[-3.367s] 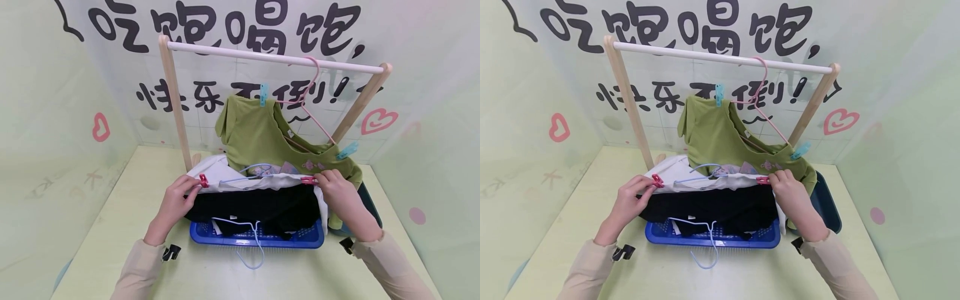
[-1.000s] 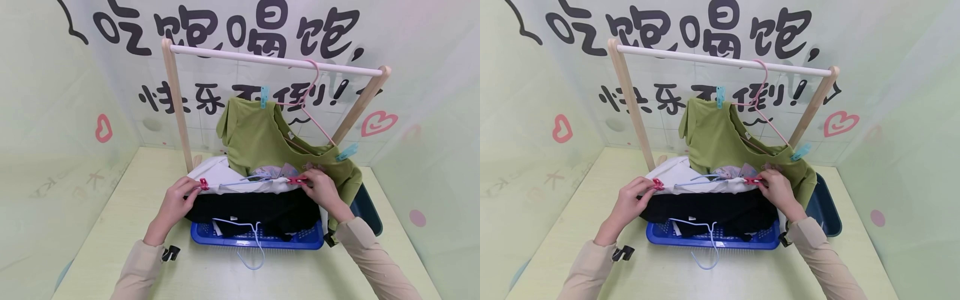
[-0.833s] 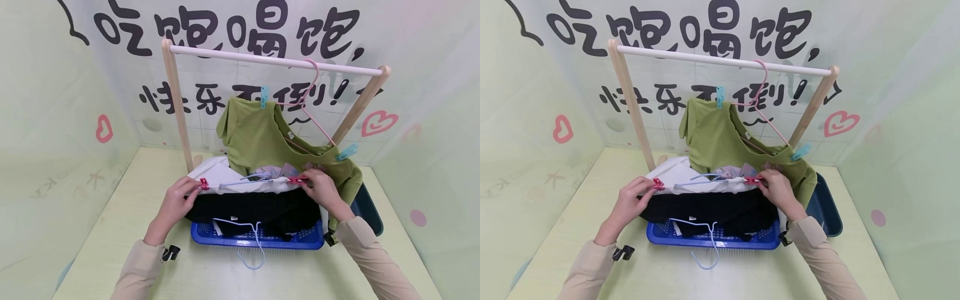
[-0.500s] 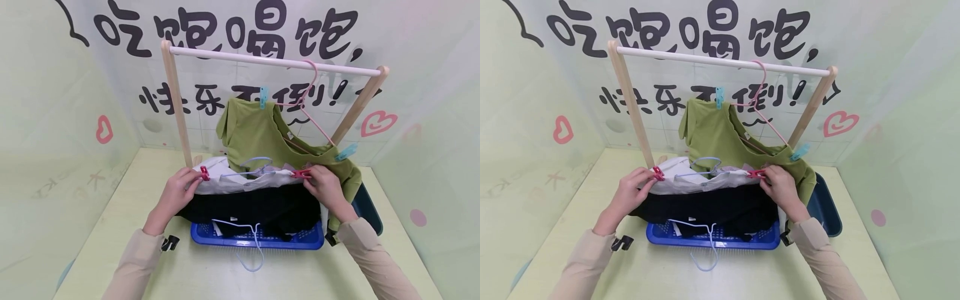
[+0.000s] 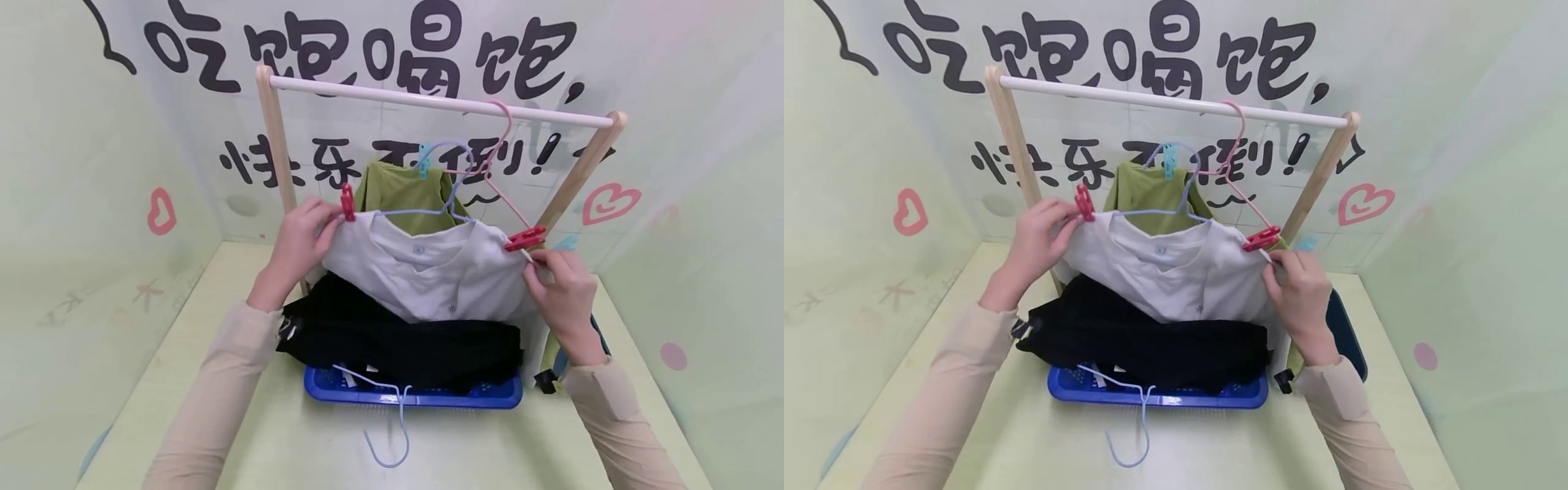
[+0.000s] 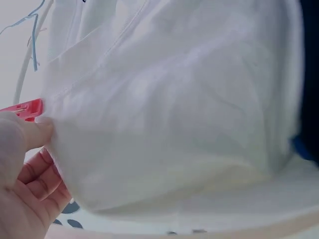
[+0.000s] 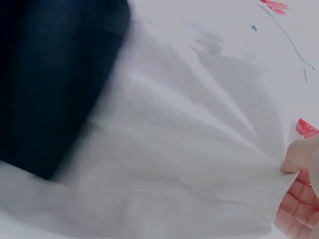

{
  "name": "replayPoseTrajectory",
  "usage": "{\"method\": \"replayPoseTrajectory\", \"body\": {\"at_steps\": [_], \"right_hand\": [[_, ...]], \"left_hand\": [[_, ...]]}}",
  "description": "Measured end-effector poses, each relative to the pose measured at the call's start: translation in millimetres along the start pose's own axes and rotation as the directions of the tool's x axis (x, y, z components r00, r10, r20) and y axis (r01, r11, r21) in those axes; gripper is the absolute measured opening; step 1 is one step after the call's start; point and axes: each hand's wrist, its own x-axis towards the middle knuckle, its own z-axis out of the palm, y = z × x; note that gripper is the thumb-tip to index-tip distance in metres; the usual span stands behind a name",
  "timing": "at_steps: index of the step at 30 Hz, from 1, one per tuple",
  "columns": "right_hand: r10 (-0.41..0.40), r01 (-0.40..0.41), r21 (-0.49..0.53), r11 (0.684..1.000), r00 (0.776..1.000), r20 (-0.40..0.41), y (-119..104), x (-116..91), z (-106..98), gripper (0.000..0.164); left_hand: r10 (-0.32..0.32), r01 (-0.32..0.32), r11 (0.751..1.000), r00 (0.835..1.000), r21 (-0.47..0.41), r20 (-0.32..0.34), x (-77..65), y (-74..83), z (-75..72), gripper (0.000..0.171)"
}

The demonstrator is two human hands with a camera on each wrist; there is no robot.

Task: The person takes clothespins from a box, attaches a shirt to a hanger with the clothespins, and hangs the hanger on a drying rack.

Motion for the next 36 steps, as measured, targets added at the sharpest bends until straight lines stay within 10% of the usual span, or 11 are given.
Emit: {"method": "replayPoseTrajectory", "body": {"at_steps": [21,36], "right_hand": [[0.109,-0.113,-0.1,0.988,0.993,-0.047,-5.3,55.1,-8.9,0.015],[0.006,-0.009,-0.067,0.998,0.999,-0.038,-6.5,40.8,4.5,0.009]], "left_hand": [[-0.198,0.198,0.98,0.978,-0.01,-0.071,81.6,-3.9,17.6,0.017],[-0.291,0.29,0.956,0.957,0.037,0.001,68.8,-16.8,22.7,0.017]]}}
